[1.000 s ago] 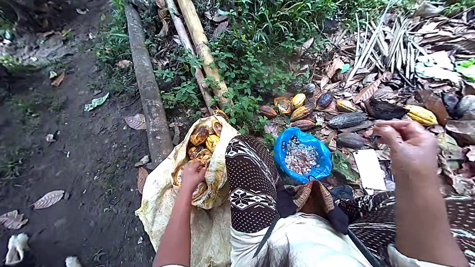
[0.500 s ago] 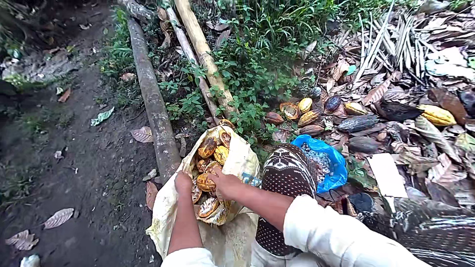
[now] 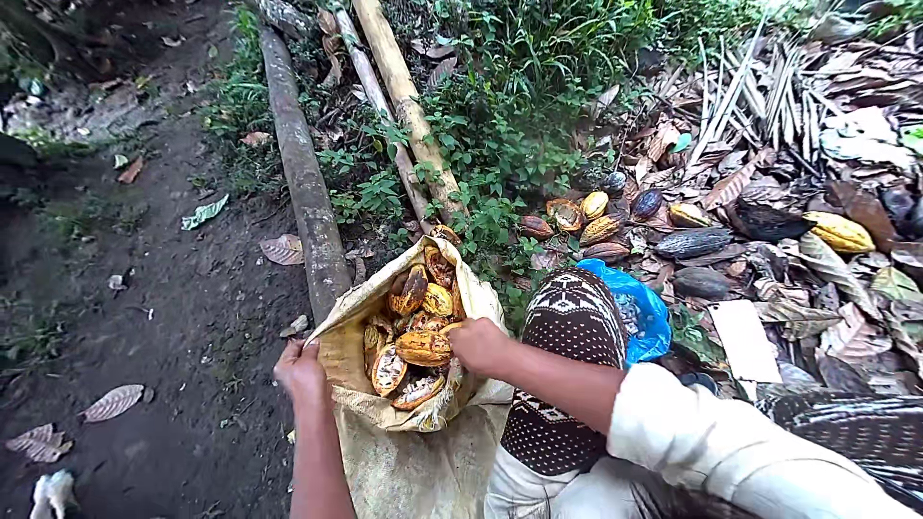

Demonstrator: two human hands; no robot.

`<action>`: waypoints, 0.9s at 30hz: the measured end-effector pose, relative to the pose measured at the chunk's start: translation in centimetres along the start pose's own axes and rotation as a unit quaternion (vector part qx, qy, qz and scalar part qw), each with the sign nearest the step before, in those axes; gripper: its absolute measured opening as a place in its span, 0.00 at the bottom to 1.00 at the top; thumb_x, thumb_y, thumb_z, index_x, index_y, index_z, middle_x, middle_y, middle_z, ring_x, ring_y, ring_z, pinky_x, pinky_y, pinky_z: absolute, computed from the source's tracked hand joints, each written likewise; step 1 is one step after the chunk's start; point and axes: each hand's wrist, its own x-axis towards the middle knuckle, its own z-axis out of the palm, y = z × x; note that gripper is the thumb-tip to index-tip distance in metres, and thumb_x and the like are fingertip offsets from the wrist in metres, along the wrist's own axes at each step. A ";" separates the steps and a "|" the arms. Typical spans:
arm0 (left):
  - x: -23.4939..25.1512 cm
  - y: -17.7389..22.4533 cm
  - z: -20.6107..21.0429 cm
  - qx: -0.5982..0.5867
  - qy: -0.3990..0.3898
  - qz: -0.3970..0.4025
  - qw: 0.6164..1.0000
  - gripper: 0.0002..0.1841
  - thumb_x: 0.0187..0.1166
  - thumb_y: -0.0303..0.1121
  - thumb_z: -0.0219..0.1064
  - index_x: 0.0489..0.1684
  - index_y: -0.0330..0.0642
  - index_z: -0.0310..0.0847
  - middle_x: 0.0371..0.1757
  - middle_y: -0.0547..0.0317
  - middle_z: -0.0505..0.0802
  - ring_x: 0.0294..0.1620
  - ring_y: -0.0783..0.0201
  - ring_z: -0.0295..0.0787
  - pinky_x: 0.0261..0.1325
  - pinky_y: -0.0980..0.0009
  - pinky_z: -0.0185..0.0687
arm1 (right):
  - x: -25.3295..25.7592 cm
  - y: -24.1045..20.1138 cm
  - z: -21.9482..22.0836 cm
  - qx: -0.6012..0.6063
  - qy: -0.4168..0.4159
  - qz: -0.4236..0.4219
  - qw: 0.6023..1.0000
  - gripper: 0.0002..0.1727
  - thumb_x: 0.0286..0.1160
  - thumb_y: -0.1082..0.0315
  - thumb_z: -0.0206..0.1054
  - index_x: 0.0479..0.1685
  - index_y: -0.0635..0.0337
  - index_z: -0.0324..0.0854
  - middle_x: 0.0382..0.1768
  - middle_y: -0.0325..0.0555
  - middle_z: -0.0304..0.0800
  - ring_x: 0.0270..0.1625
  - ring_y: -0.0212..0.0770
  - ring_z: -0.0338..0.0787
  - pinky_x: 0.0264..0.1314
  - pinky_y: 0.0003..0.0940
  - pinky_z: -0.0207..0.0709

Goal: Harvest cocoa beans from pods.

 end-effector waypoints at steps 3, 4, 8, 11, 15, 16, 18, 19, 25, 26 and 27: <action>-3.2 4.2 -4.7 -0.078 0.015 0.024 0.997 0.07 0.82 0.26 0.61 0.45 0.29 0.81 0.38 0.60 0.86 0.38 0.75 0.83 0.48 0.72 0.82 | -5.1 0.1 -0.1 0.034 0.050 -0.034 0.998 0.14 0.85 0.78 0.51 0.55 0.76 0.81 0.62 0.69 0.84 0.64 0.70 0.85 0.61 0.66 0.78; -3.7 4.9 -6.4 -0.111 0.029 0.033 0.993 0.05 0.82 0.25 0.61 0.44 0.32 0.80 0.35 0.66 0.85 0.36 0.78 0.84 0.46 0.74 0.85 | -6.6 0.0 -0.2 0.035 0.071 -0.053 0.995 0.13 0.84 0.78 0.52 0.50 0.75 0.83 0.60 0.66 0.86 0.61 0.69 0.87 0.58 0.64 0.80; 1.1 2.1 -11.7 -0.186 0.119 -0.011 0.975 0.09 0.85 0.26 0.57 0.56 0.31 0.73 0.42 0.62 0.84 0.40 0.75 0.85 0.50 0.72 0.86 | -6.5 -0.5 -2.3 0.033 0.089 -0.080 0.992 0.13 0.83 0.79 0.53 0.48 0.76 0.83 0.57 0.67 0.85 0.58 0.67 0.88 0.54 0.62 0.82; 4.0 2.7 -10.6 -0.166 0.152 -0.058 0.973 0.15 0.83 0.25 0.59 0.65 0.30 0.71 0.49 0.55 0.81 0.43 0.72 0.80 0.52 0.70 0.81 | -3.2 0.1 -3.0 0.077 0.136 -0.061 0.986 0.14 0.84 0.77 0.54 0.51 0.75 0.85 0.58 0.67 0.87 0.60 0.65 0.89 0.60 0.62 0.81; 6.8 7.2 -8.3 -0.131 0.129 0.002 0.983 0.16 0.75 0.27 0.65 0.60 0.35 0.72 0.50 0.60 0.81 0.45 0.74 0.80 0.53 0.69 0.81 | -4.2 1.2 -3.6 0.122 0.314 -0.097 0.936 0.05 0.73 0.80 0.67 0.37 0.72 0.88 0.43 0.60 0.89 0.46 0.58 0.93 0.50 0.56 0.87; 8.0 7.5 -8.0 -0.107 0.134 0.015 0.985 0.15 0.75 0.29 0.66 0.57 0.36 0.73 0.50 0.60 0.81 0.46 0.73 0.80 0.54 0.68 0.81 | -4.7 1.4 -3.6 0.115 0.329 -0.130 0.928 0.05 0.72 0.80 0.67 0.36 0.71 0.89 0.41 0.58 0.90 0.46 0.56 0.92 0.49 0.54 0.88; 10.4 5.9 -8.2 -0.005 0.163 0.009 0.987 0.20 0.76 0.34 0.64 0.62 0.30 0.76 0.61 0.44 0.84 0.60 0.59 0.81 0.66 0.57 0.78 | -5.5 0.4 -2.6 0.106 0.299 -0.213 0.924 0.07 0.74 0.80 0.65 0.38 0.71 0.89 0.45 0.59 0.91 0.50 0.58 0.92 0.52 0.53 0.87; 11.4 4.6 -8.5 0.073 0.168 -0.012 0.983 0.23 0.79 0.35 0.62 0.67 0.27 0.75 0.69 0.33 0.82 0.70 0.46 0.79 0.73 0.46 0.73 | -5.5 -0.4 -1.6 0.110 0.268 -0.250 0.924 0.07 0.75 0.81 0.64 0.39 0.72 0.89 0.47 0.60 0.91 0.52 0.59 0.92 0.53 0.53 0.87; 12.0 6.3 -5.6 0.367 0.039 -0.027 0.929 0.31 0.69 0.27 0.73 0.76 0.29 0.73 0.86 0.13 0.54 0.84 0.13 0.49 0.75 0.16 0.50 | -4.0 -0.7 -1.6 0.026 0.007 -0.262 0.965 0.10 0.80 0.82 0.58 0.49 0.77 0.85 0.60 0.68 0.85 0.63 0.69 0.85 0.58 0.63 0.81; 11.3 8.7 -4.1 0.363 0.021 0.023 0.931 0.31 0.67 0.24 0.73 0.75 0.28 0.73 0.85 0.11 0.54 0.84 0.10 0.46 0.73 0.12 0.45 | -4.4 0.2 -3.1 0.026 0.023 -0.249 0.968 0.11 0.81 0.82 0.58 0.51 0.77 0.85 0.60 0.68 0.85 0.63 0.69 0.85 0.59 0.63 0.80; 10.8 11.1 -2.1 0.353 0.002 0.077 0.933 0.31 0.66 0.22 0.73 0.74 0.27 0.75 0.83 0.11 0.58 0.83 0.09 0.47 0.71 0.10 0.44 | -5.0 1.6 -4.7 0.043 0.059 -0.246 0.966 0.11 0.83 0.79 0.58 0.51 0.75 0.85 0.58 0.67 0.85 0.62 0.67 0.87 0.59 0.61 0.81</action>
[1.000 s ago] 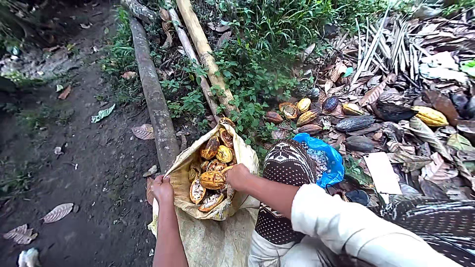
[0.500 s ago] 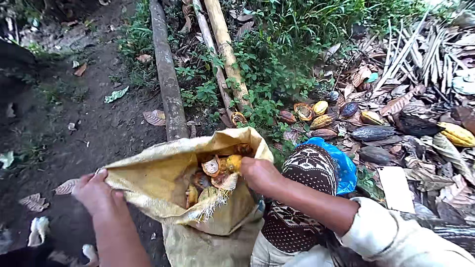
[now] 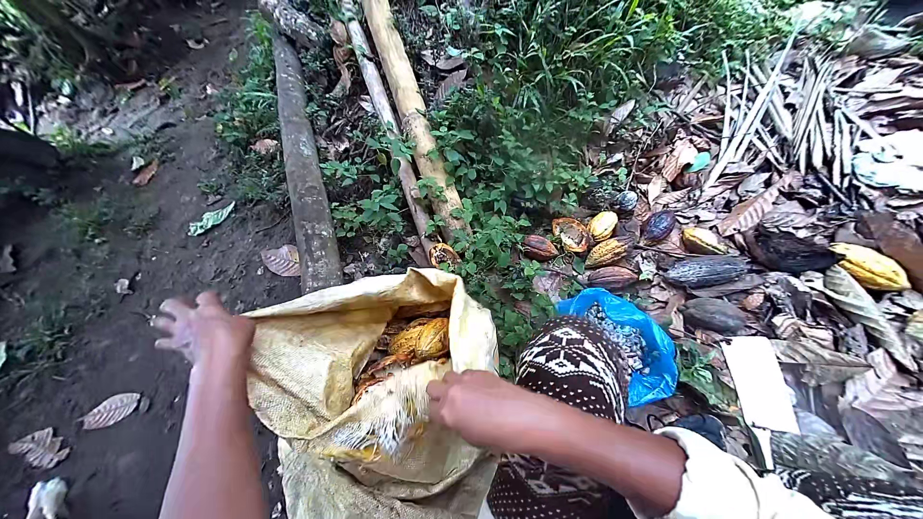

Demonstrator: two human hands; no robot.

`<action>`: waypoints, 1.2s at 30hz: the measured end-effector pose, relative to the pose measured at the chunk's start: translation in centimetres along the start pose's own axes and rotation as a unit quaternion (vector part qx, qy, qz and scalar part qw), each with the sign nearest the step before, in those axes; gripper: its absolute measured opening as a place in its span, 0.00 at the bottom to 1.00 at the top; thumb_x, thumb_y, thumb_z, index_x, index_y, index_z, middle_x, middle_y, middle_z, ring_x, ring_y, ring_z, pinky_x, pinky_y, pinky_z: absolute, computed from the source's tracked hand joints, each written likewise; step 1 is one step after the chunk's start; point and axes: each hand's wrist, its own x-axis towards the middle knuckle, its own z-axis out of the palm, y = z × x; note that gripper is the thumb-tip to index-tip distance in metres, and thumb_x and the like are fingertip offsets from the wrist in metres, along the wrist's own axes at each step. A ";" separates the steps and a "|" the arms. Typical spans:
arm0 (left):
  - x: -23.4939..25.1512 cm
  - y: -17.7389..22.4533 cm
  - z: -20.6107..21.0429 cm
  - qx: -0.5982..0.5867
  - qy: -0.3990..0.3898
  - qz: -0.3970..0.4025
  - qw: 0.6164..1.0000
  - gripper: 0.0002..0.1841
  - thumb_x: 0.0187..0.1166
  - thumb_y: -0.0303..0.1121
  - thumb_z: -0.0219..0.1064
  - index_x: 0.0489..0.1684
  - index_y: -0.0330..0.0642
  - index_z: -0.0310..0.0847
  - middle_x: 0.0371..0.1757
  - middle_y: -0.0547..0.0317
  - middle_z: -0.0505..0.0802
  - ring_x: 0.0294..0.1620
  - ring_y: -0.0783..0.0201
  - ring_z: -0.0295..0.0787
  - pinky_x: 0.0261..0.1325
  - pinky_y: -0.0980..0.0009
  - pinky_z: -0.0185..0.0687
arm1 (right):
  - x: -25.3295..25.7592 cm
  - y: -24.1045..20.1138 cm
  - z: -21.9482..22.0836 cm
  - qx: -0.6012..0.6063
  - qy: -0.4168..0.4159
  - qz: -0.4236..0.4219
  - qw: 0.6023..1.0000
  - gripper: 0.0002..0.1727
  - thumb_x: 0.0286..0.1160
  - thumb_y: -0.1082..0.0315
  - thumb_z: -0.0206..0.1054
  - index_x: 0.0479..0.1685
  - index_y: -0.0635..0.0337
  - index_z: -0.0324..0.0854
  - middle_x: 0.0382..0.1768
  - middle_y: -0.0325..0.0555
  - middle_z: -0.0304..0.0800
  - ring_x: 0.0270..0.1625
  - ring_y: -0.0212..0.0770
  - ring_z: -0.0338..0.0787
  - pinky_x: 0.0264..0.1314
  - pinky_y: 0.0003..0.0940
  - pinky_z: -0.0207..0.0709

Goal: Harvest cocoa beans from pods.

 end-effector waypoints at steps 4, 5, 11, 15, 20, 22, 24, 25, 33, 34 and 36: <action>1.3 12.7 2.8 -0.031 -0.088 0.185 0.978 0.21 0.72 0.21 0.67 0.65 0.25 0.82 0.72 0.13 0.74 0.76 0.11 0.62 0.66 0.13 0.55 | -5.1 4.8 -4.9 0.005 0.280 -0.027 0.960 0.09 0.82 0.71 0.65 0.47 0.64 0.91 0.47 0.53 0.92 0.48 0.47 0.94 0.53 0.43 0.89; 2.0 15.7 4.3 -0.027 -0.129 0.212 0.968 0.19 0.75 0.23 0.66 0.64 0.26 0.83 0.71 0.15 0.77 0.76 0.13 0.65 0.67 0.15 0.58 | -6.7 6.6 -5.8 -0.002 0.330 -0.013 0.944 0.09 0.82 0.71 0.65 0.48 0.62 0.91 0.45 0.49 0.91 0.45 0.43 0.92 0.51 0.40 0.89; 5.7 28.4 18.6 -0.062 -0.309 0.193 0.929 0.18 0.84 0.30 0.60 0.68 0.33 0.81 0.66 0.25 0.85 0.71 0.28 0.80 0.71 0.27 0.70 | -20.9 18.4 -6.5 -0.078 0.450 0.190 0.869 0.16 0.85 0.63 0.60 0.50 0.60 0.92 0.46 0.47 0.93 0.50 0.39 0.92 0.57 0.40 0.88; 5.5 27.9 30.3 -0.041 -0.286 0.122 0.949 0.26 0.78 0.29 0.67 0.77 0.33 0.72 0.69 0.21 0.82 0.73 0.24 0.76 0.71 0.27 0.71 | -30.6 20.8 -3.0 -0.079 0.437 0.329 0.834 0.19 0.84 0.61 0.58 0.48 0.67 0.91 0.46 0.58 0.93 0.50 0.50 0.92 0.59 0.47 0.86; 4.7 25.1 36.3 0.025 -0.263 0.094 0.960 0.36 0.71 0.26 0.74 0.84 0.40 0.68 0.86 0.27 0.66 0.83 0.22 0.61 0.73 0.28 0.69 | -36.8 20.0 0.9 -0.011 0.395 0.474 0.786 0.16 0.83 0.71 0.59 0.53 0.76 0.88 0.50 0.73 0.89 0.53 0.67 0.89 0.63 0.62 0.80; 4.3 24.5 37.2 0.056 -0.270 0.084 0.958 0.34 0.72 0.33 0.76 0.82 0.41 0.72 0.85 0.25 0.65 0.85 0.22 0.58 0.74 0.27 0.65 | -36.8 20.6 2.2 -0.040 0.405 0.487 0.773 0.16 0.81 0.69 0.60 0.50 0.73 0.90 0.48 0.69 0.91 0.52 0.65 0.91 0.60 0.62 0.82; 3.5 24.2 37.6 0.068 -0.287 0.069 0.953 0.32 0.75 0.36 0.74 0.82 0.43 0.72 0.86 0.23 0.61 0.83 0.22 0.60 0.74 0.30 0.68 | -36.1 21.1 2.8 -0.081 0.409 0.473 0.776 0.16 0.79 0.67 0.59 0.46 0.68 0.92 0.45 0.63 0.92 0.48 0.59 0.93 0.54 0.56 0.86; 3.2 24.0 37.5 0.072 -0.297 0.075 0.949 0.34 0.76 0.35 0.74 0.84 0.43 0.69 0.86 0.21 0.60 0.81 0.20 0.64 0.73 0.31 0.71 | -35.8 21.1 2.8 -0.089 0.407 0.465 0.782 0.17 0.78 0.66 0.59 0.46 0.67 0.92 0.46 0.60 0.92 0.47 0.57 0.93 0.53 0.52 0.88; -0.2 23.5 31.2 0.000 -0.239 0.106 0.965 0.29 0.76 0.27 0.69 0.78 0.31 0.70 0.71 0.24 0.82 0.75 0.27 0.77 0.74 0.31 0.71 | -36.9 17.1 0.0 -0.159 0.448 0.445 0.759 0.19 0.83 0.62 0.57 0.48 0.64 0.92 0.46 0.58 0.92 0.48 0.55 0.92 0.53 0.54 0.85; -0.3 23.3 30.0 -0.039 -0.214 0.113 0.970 0.27 0.77 0.25 0.67 0.77 0.29 0.70 0.72 0.22 0.80 0.75 0.26 0.75 0.74 0.30 0.68 | -37.7 16.4 -0.2 -0.163 0.458 0.451 0.748 0.19 0.84 0.61 0.57 0.49 0.65 0.92 0.48 0.59 0.92 0.49 0.56 0.92 0.54 0.57 0.85; -0.5 22.9 26.9 -0.101 -0.153 0.155 0.971 0.24 0.78 0.24 0.63 0.75 0.27 0.72 0.73 0.19 0.78 0.75 0.23 0.74 0.74 0.28 0.67 | -39.6 14.8 -0.2 -0.170 0.485 0.474 0.715 0.21 0.86 0.59 0.56 0.52 0.65 0.91 0.51 0.61 0.92 0.53 0.58 0.92 0.59 0.60 0.83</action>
